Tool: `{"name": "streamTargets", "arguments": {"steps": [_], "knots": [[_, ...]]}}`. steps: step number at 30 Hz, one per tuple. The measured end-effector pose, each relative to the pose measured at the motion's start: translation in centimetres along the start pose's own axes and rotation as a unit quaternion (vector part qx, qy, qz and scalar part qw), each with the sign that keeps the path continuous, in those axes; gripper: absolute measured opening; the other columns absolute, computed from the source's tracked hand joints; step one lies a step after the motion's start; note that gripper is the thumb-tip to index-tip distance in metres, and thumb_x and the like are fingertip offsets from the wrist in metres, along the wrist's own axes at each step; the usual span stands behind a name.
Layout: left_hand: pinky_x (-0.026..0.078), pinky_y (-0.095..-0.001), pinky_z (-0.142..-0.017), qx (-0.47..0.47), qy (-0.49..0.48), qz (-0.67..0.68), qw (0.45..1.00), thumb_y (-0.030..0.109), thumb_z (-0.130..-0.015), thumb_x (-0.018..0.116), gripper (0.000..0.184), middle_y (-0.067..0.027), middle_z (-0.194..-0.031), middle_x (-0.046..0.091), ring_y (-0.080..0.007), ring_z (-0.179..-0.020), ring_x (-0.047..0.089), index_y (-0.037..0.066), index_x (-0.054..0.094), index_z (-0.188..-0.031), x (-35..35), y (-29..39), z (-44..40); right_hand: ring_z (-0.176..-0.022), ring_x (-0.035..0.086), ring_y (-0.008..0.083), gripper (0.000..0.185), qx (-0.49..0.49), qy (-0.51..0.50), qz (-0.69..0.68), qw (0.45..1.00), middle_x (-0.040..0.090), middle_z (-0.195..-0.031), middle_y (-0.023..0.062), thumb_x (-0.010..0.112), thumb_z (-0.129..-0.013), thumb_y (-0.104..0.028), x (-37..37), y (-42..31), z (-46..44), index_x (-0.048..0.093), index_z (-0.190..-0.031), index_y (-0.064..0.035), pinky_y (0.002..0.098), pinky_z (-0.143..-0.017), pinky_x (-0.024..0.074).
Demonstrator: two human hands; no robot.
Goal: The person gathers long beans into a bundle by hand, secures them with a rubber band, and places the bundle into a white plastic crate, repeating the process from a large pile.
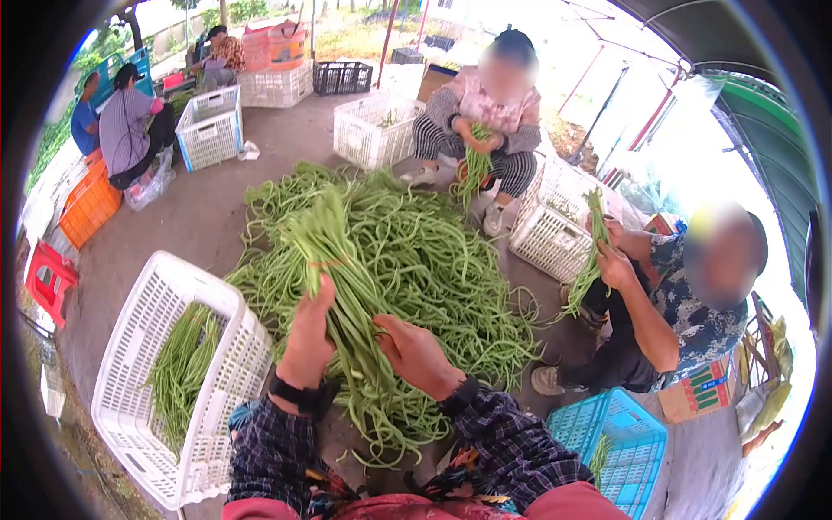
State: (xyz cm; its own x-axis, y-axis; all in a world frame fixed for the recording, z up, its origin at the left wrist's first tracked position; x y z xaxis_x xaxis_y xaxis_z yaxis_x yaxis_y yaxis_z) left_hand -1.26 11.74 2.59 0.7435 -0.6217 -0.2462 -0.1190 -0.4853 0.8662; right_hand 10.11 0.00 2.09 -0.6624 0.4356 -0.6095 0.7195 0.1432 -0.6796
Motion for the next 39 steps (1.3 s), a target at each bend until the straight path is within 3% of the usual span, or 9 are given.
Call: {"name": "streamTargets", "arguments": {"steps": [2,5,8,10,13,19,24,31,39], "knots": [[0.045,-0.0374,-0.091,-0.177,0.097,0.517,0.832,0.030,-0.096,0.046,0.046,-0.0114,-0.118,0.054,-0.0234,-0.105,0.055,0.005,0.037,-0.134,-0.6,1.7,-1.2,-0.078,0.061,0.0367,0.025,0.045,-0.037,0.011,0.998,0.061,-0.087,0.0200,0.054,-0.084,-0.010,0.9,2.1,1.9,0.051,-0.108,-0.0036,0.0414,-0.064,0.0479],[0.047,-0.0393,-0.091,-0.142,0.156,0.536,0.817,0.035,-0.095,0.044,0.046,-0.0126,-0.117,0.055,-0.0246,-0.103,0.057,0.005,0.041,-0.130,-4.0,0.2,-1.7,-0.071,0.060,0.0354,0.015,0.226,-0.092,0.060,0.968,0.060,-0.080,0.0194,0.051,-0.086,-0.012,0.1,4.7,4.2,0.051,-0.099,-0.0051,0.0417,-0.062,0.0473],[0.048,-0.0476,-0.089,-0.119,0.156,0.547,0.814,0.036,-0.094,0.046,0.046,-0.0138,-0.117,0.055,-0.0277,-0.103,0.057,0.006,0.042,-0.129,-5.6,-1.2,-1.6,-0.054,0.049,0.0180,0.012,0.097,0.082,0.093,0.988,0.052,-0.074,0.0088,0.047,-0.089,-0.015,-4.1,11.1,6.2,0.048,-0.096,-0.0054,0.0331,-0.051,0.0425],[0.049,-0.0502,-0.088,-0.146,0.165,0.550,0.806,0.037,-0.093,0.047,0.047,-0.0139,-0.117,0.055,-0.0285,-0.103,0.057,0.006,0.042,-0.128,-5.6,-1.4,-1.5,-0.051,0.039,0.0099,0.011,0.366,0.210,-0.328,0.845,0.041,-0.063,0.0003,0.048,-0.093,-0.017,-7.2,11.6,7.1,0.051,-0.098,-0.0084,0.0279,-0.052,0.0379],[0.050,-0.0522,-0.085,-0.163,0.140,0.565,0.797,0.037,-0.093,0.048,0.048,-0.0145,-0.115,0.055,-0.0292,-0.101,0.058,0.004,0.042,-0.127,-4.6,-1.8,-1.4,-0.048,0.029,0.0041,0.015,0.299,0.292,-0.412,0.810,0.034,-0.060,-0.0047,0.044,-0.096,-0.021,-10.1,11.6,6.9,0.050,-0.104,-0.0095,0.0215,-0.048,0.0327],[0.054,-0.0334,-0.076,-0.178,0.040,0.558,0.809,0.037,-0.090,0.054,0.043,-0.0080,-0.101,0.060,-0.0182,-0.087,0.062,0.003,0.050,-0.117,-1.4,-1.1,-1.6,-0.048,0.034,0.0039,0.021,0.190,0.175,-0.458,0.850,0.044,-0.058,-0.0038,0.049,-0.094,-0.019,-8.4,5.0,3.4,0.054,-0.107,-0.0029,0.0221,-0.047,0.0323],[0.052,-0.0284,-0.069,-0.237,0.023,0.517,0.822,0.036,-0.087,0.061,0.044,-0.0033,-0.096,0.060,-0.0121,-0.081,0.061,0.003,0.051,-0.114,1.6,-1.6,-1.3,-0.057,0.046,0.0054,0.018,0.198,0.003,-0.306,0.931,0.061,-0.078,0.0016,0.057,-0.090,-0.013,-3.9,0.3,1.2,0.061,-0.103,-0.0015,0.0213,-0.053,0.0395],[0.048,-0.0247,-0.073,-0.260,-0.016,0.452,0.853,0.031,-0.089,0.059,0.044,-0.0006,-0.103,0.057,-0.0087,-0.088,0.057,0.004,0.047,-0.121,4.5,-1.6,-1.5,-0.073,0.056,0.0205,0.033,0.080,0.074,-0.077,0.991,0.056,-0.081,0.0094,0.073,-0.072,-0.012,-1.6,0.6,-0.6,0.059,-0.100,0.0000,0.0283,-0.061,0.0461],[0.042,-0.0263,-0.087,-0.204,-0.025,0.402,0.892,0.029,-0.090,0.059,0.050,-0.0032,-0.115,0.054,-0.0101,-0.103,0.051,0.004,0.042,-0.129,4.6,-0.7,-2.0,-0.067,0.054,0.0186,0.023,0.073,0.085,-0.077,0.991,0.057,-0.081,0.0102,0.064,-0.080,-0.011,-0.8,2.1,-1.2,0.052,-0.095,0.0001,0.0293,-0.057,0.0427]]}}
Point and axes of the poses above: each hand's wrist, its own z-axis away from the middle knuckle, its own x-axis out of the palm, y = z × x, the point moved 5 cm from there along -z, towards the middle knuckle
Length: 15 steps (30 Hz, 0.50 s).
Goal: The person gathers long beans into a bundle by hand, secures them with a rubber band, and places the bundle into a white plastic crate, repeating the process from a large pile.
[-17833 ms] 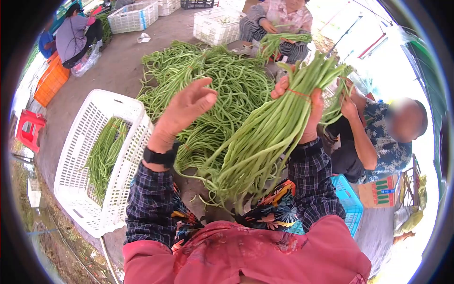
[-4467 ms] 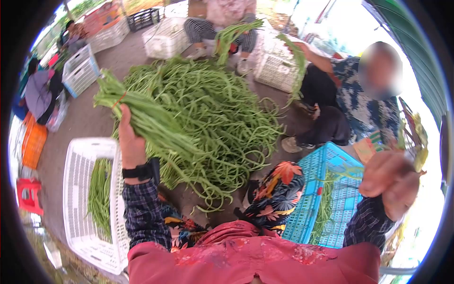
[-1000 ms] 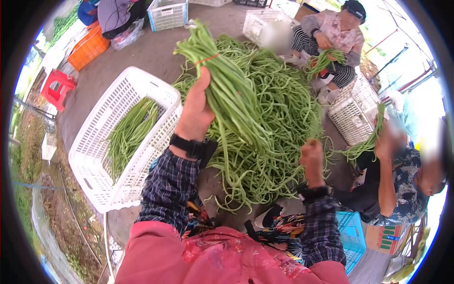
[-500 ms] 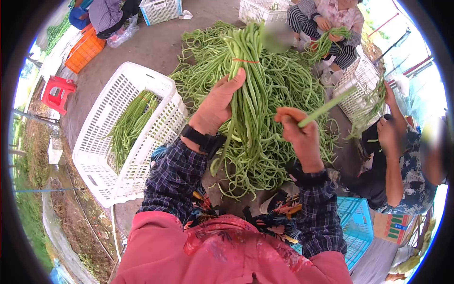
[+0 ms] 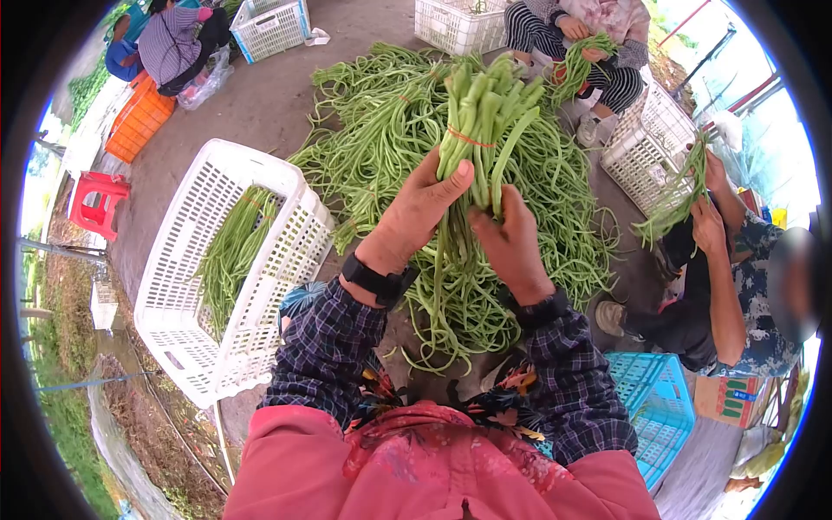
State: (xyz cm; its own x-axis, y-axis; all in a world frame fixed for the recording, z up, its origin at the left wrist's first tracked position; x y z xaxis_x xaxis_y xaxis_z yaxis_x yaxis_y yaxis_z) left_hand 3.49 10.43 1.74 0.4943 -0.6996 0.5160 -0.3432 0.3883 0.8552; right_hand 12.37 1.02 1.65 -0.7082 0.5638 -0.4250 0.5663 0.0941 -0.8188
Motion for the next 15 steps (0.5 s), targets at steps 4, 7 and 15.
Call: {"name": "streamTargets", "arguments": {"steps": [4,7,15], "knots": [[0.047,-0.0256,-0.078,-0.018,0.027,0.061,0.998,0.027,-0.089,0.059,0.044,-0.0019,-0.108,0.057,-0.0097,-0.096,0.055,0.004,0.045,-0.125,-1.4,-0.3,-0.3,-0.059,0.046,0.0124,0.019,0.080,-0.026,-0.054,0.995,0.054,-0.070,0.0051,0.058,-0.085,-0.011,-1.9,-1.3,-1.1,0.051,-0.098,0.0006,0.0269,-0.054,0.0393],[0.050,-0.0256,-0.070,-0.013,0.078,0.072,0.994,0.025,-0.090,0.059,0.035,-0.0017,-0.096,0.060,-0.0103,-0.081,0.059,0.004,0.051,-0.116,-2.1,-0.5,-0.1,-0.052,0.050,0.0156,0.020,0.067,-0.033,-0.021,0.997,0.054,-0.063,0.0063,0.057,-0.086,-0.013,-1.7,-1.9,-1.3,0.051,-0.100,0.0004,0.0287,-0.052,0.0408],[0.053,-0.0287,-0.070,0.044,0.156,0.142,0.976,0.034,-0.093,0.051,0.038,-0.0059,-0.095,0.060,-0.0150,-0.080,0.061,0.002,0.051,-0.112,-4.7,2.4,0.2,-0.053,0.058,0.0346,0.024,0.001,-0.146,0.143,0.979,0.057,-0.061,0.0148,0.054,-0.088,-0.021,0.6,0.2,2.2,0.050,-0.101,-0.0006,0.0407,-0.052,0.0461]]}}
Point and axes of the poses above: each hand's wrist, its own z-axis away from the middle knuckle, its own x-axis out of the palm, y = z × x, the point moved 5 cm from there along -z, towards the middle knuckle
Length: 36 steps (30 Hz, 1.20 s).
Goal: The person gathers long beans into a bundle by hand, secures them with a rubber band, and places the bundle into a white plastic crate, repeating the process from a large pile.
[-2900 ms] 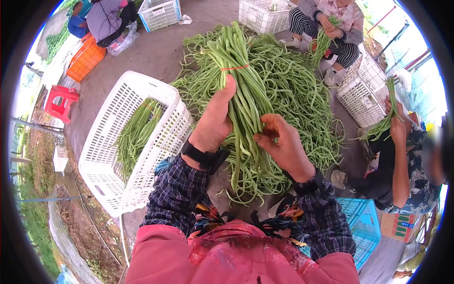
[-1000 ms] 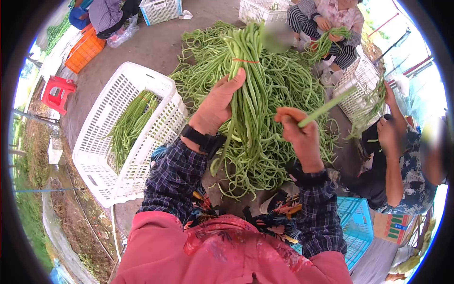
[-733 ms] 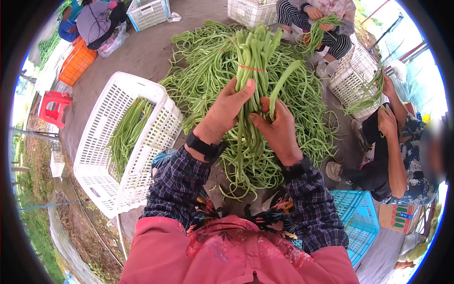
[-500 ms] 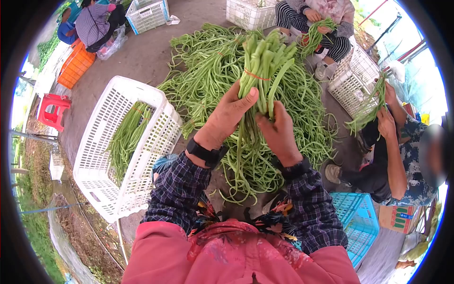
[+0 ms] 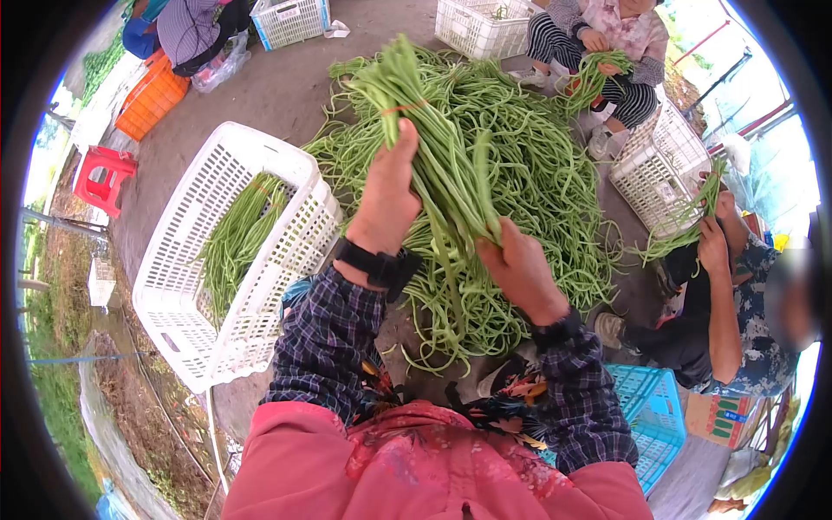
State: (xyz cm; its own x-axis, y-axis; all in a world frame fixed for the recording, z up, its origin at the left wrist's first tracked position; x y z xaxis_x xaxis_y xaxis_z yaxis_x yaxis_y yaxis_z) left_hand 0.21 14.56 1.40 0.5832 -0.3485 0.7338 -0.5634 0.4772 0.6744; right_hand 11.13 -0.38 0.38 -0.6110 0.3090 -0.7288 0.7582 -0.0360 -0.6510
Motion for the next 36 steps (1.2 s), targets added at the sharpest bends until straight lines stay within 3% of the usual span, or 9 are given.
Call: {"name": "streamTargets", "arguments": {"steps": [2,4,6,8,17,21,29,34,36], "knots": [[0.054,-0.0309,-0.073,0.012,0.008,0.017,1.000,0.035,-0.092,0.051,0.039,-0.0072,-0.098,0.060,-0.0179,-0.083,0.062,0.002,0.051,-0.113,-1.4,1.0,-1.0,-0.055,0.057,0.0238,0.025,0.103,-0.034,-0.071,0.992,0.057,-0.064,0.0109,0.054,-0.089,-0.021,-1.3,2.7,1.2,0.050,-0.103,-0.0005,0.0364,-0.055,0.0465],[0.053,-0.0340,-0.076,0.059,0.021,0.024,0.998,0.036,-0.092,0.051,0.040,-0.0084,-0.100,0.060,-0.0204,-0.087,0.061,0.002,0.050,-0.114,-0.5,3.2,-0.1,-0.063,0.052,0.0124,0.019,0.114,0.094,-0.120,0.982,0.055,-0.068,0.0056,0.053,-0.091,-0.022,-3.9,7.4,2.4,0.052,-0.097,-0.0034,0.0279,-0.057,0.0436],[0.053,-0.0375,-0.079,0.049,0.036,0.041,0.997,0.036,-0.092,0.052,0.040,-0.0096,-0.103,0.060,-0.0223,-0.091,0.060,0.003,0.050,-0.115,-1.7,3.2,-1.0,-0.067,0.048,0.0091,0.019,0.203,0.211,-0.290,0.911,0.051,-0.067,0.0020,0.051,-0.093,-0.025,-8.1,9.9,4.1,0.052,-0.086,-0.0075,0.0243,-0.057,0.0390],[0.053,-0.0400,-0.080,0.064,0.011,0.059,0.996,0.036,-0.092,0.052,0.040,-0.0104,-0.105,0.060,-0.0235,-0.094,0.060,0.004,0.049,-0.117,-1.8,3.4,-0.9,-0.058,0.040,0.0068,0.028,0.227,0.334,-0.273,0.873,0.043,-0.063,-0.0025,0.046,-0.095,-0.031,-12.0,11.7,5.7,0.047,-0.076,-0.0103,0.0243,-0.050,0.0332],[0.052,-0.0483,-0.079,0.114,0.067,0.110,0.985,0.034,-0.094,0.046,0.039,-0.0135,-0.106,0.058,-0.0306,-0.092,0.060,0.006,0.046,-0.121,-4.6,5.1,-2.0,-0.058,0.039,0.0091,0.025,0.091,0.600,-0.423,0.673,0.037,-0.064,-0.0014,0.050,-0.094,-0.023,-21.1,16.1,11.5,0.037,-0.075,-0.0130,0.0246,-0.053,0.0372],[0.050,-0.0445,-0.084,0.151,0.020,0.022,0.988,0.038,-0.092,0.049,0.044,-0.0124,-0.110,0.059,-0.0287,-0.095,0.059,0.008,0.047,-0.124,-6.0,6.6,-1.6,-0.059,0.038,0.0086,0.022,0.038,0.539,-0.478,0.692,0.034,-0.068,-0.0018,0.054,-0.091,-0.020,-21.4,18.2,11.7,0.038,-0.077,-0.0130,0.0243,-0.053,0.0379],[0.050,-0.0376,-0.083,0.061,-0.038,-0.068,0.995,0.036,-0.091,0.053,0.046,-0.0093,-0.110,0.059,-0.0216,-0.094,0.059,0.008,0.046,-0.127,-2.4,2.4,-0.6,-0.065,0.046,0.0128,0.021,0.029,0.307,-0.717,0.626,0.045,-0.073,-0.0001,0.050,-0.093,-0.029,-17.2,14.6,6.5,0.052,-0.104,-0.0102,0.0300,-0.064,0.0427],[0.052,-0.0359,-0.079,0.022,-0.065,-0.020,0.997,0.034,-0.090,0.055,0.044,-0.0091,-0.106,0.060,-0.0214,-0.090,0.061,0.006,0.048,-0.124,-0.8,1.1,-0.2,-0.072,0.051,0.0146,0.026,0.081,0.294,-0.711,0.634,0.049,-0.081,0.0013,0.046,-0.095,-0.030,-14.8,12.7,4.5,0.052,-0.112,-0.0115,0.0312,-0.070,0.0469],[0.053,-0.0362,-0.077,0.017,-0.062,0.000,0.998,0.034,-0.090,0.056,0.042,-0.0092,-0.104,0.061,-0.0217,-0.089,0.061,0.005,0.051,-0.120,-0.1,0.8,0.2,-0.074,0.052,0.0159,0.026,0.023,0.207,-0.771,0.602,0.050,-0.084,0.0015,0.045,-0.096,-0.027,-14.0,11.9,3.6,0.052,-0.114,-0.0103,0.0353,-0.076,0.0482]]}}
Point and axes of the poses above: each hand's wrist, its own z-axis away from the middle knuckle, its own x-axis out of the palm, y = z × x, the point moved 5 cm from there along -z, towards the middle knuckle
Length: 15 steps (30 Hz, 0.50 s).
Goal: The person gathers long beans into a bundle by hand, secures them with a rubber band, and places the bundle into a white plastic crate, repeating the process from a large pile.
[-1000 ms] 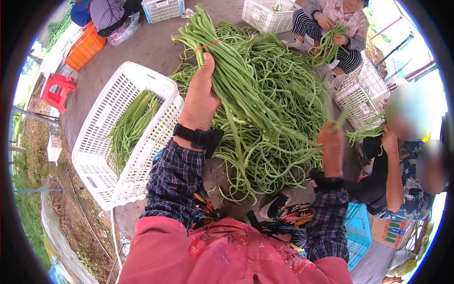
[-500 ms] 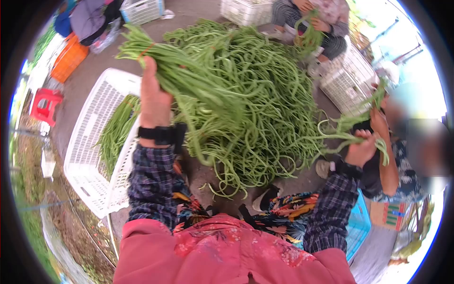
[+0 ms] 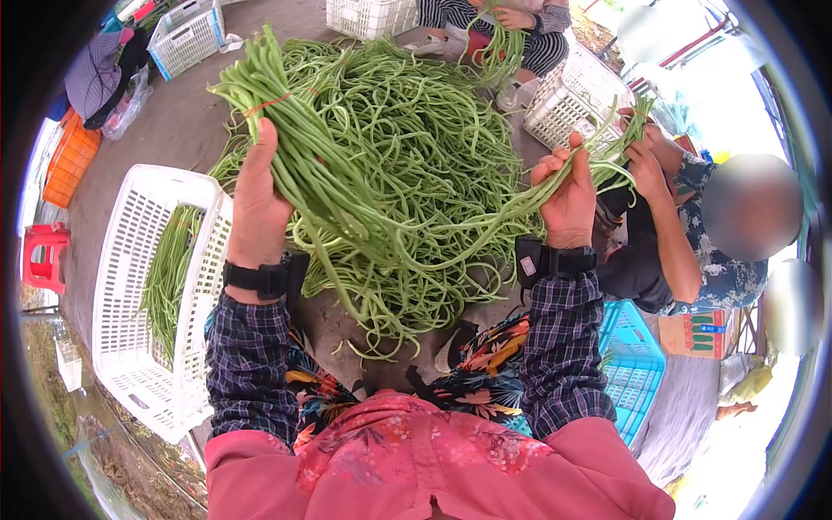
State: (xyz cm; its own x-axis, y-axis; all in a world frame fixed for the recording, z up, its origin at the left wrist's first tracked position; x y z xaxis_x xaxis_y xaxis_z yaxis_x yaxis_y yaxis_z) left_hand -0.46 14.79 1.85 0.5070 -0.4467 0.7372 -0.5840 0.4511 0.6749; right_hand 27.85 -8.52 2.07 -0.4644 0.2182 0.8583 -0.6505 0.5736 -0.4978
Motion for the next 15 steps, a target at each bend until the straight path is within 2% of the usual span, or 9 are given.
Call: {"name": "streamTargets", "arguments": {"steps": [2,4,5,9,10,11,12,14,15], "knots": [[0.053,-0.0366,-0.076,-0.008,0.016,-0.002,1.000,0.034,-0.089,0.057,0.041,-0.0093,-0.103,0.061,-0.0221,-0.089,0.061,0.005,0.052,-0.118,0.0,-0.1,0.2,-0.077,0.053,0.0157,0.024,0.003,-0.013,-0.002,1.000,0.051,-0.088,0.0024,0.043,-0.097,-0.025,0.7,0.7,-0.1,0.052,-0.115,-0.0115,0.0362,-0.077,0.0493],[0.053,-0.0369,-0.076,-0.014,0.010,0.005,1.000,0.034,-0.089,0.057,0.041,-0.0094,-0.103,0.061,-0.0222,-0.089,0.061,0.005,0.052,-0.117,0.1,-0.2,0.1,-0.075,0.054,0.0155,0.026,-0.014,0.079,0.078,0.994,0.054,-0.090,0.0014,0.039,-0.098,-0.029,0.8,1.3,-0.3,0.051,-0.117,-0.0157,0.0344,-0.073,0.0491],[0.053,-0.0355,-0.076,-0.012,0.028,0.000,1.000,0.035,-0.090,0.055,0.041,-0.0087,-0.102,0.061,-0.0213,-0.088,0.061,0.004,0.052,-0.117,0.0,-0.3,0.1,-0.072,0.051,0.0144,0.022,-0.018,0.102,0.083,0.991,0.054,-0.090,0.0027,0.043,-0.097,-0.026,1.3,1.8,-0.4,0.051,-0.115,-0.0161,0.0323,-0.067,0.0465],[0.052,-0.0315,-0.078,-0.020,-0.010,-0.137,0.990,0.038,-0.093,0.048,0.043,-0.0091,-0.101,0.062,-0.0190,-0.088,0.061,0.002,0.052,-0.117,2.9,0.6,1.9,-0.067,0.046,0.0122,0.014,0.042,-0.008,0.117,0.992,0.053,-0.085,0.0030,0.051,-0.093,-0.017,1.5,2.9,-0.9,0.051,-0.106,-0.0124,0.0294,-0.061,0.0412],[0.047,-0.0326,-0.091,-0.011,-0.024,-0.141,0.990,0.026,-0.094,0.049,0.043,-0.0143,-0.119,0.054,-0.0219,-0.110,0.054,0.003,0.043,-0.129,1.4,0.0,1.9,-0.065,0.044,0.0097,0.012,0.025,0.093,0.245,0.965,0.051,-0.083,0.0017,0.052,-0.092,-0.013,1.2,3.2,-0.2,0.051,-0.104,-0.0101,0.0267,-0.059,0.0390],[0.047,-0.0326,-0.091,0.031,0.001,-0.170,0.985,0.026,-0.094,0.049,0.043,-0.0143,-0.119,0.054,-0.0219,-0.110,0.054,0.003,0.043,-0.129,0.5,1.0,1.6,-0.058,0.040,0.0066,0.009,-0.102,-0.022,0.617,0.780,0.049,-0.079,-0.0003,0.053,-0.091,-0.010,1.8,4.0,0.4,0.052,-0.099,-0.0097,0.0233,-0.051,0.0344],[0.047,-0.0334,-0.091,0.026,0.043,-0.124,0.991,0.023,-0.091,0.054,0.046,-0.0131,-0.118,0.054,-0.0207,-0.111,0.053,0.002,0.041,-0.130,0.0,1.0,1.0,-0.055,0.043,0.0067,0.011,0.031,0.047,0.234,0.971,0.051,-0.077,-0.0013,0.052,-0.089,-0.004,2.6,6.1,-0.4,0.054,-0.099,-0.0089,0.0204,-0.048,0.0340],[0.046,-0.0352,-0.092,-0.027,0.092,0.010,0.995,0.015,-0.085,0.064,0.055,-0.0108,-0.118,0.053,-0.0184,-0.113,0.050,0.002,0.038,-0.132,0.2,-0.5,0.3,-0.054,0.045,0.0065,0.017,0.044,0.028,0.288,0.956,0.052,-0.077,-0.0023,0.057,-0.087,-0.008,4.4,9.4,-0.6,0.054,-0.103,-0.0069,0.0202,-0.047,0.0351],[0.049,-0.0340,-0.085,-0.048,0.101,-0.003,0.994,0.018,-0.084,0.065,0.053,-0.0096,-0.113,0.054,-0.0174,-0.105,0.053,0.002,0.040,-0.129,0.4,-1.3,0.3,-0.062,0.049,0.0072,0.026,0.044,0.001,0.441,0.897,0.054,-0.082,-0.0012,0.063,-0.084,-0.013,5.1,10.8,-0.2,0.052,-0.107,-0.0063,0.0203,-0.053,0.0390]]}}
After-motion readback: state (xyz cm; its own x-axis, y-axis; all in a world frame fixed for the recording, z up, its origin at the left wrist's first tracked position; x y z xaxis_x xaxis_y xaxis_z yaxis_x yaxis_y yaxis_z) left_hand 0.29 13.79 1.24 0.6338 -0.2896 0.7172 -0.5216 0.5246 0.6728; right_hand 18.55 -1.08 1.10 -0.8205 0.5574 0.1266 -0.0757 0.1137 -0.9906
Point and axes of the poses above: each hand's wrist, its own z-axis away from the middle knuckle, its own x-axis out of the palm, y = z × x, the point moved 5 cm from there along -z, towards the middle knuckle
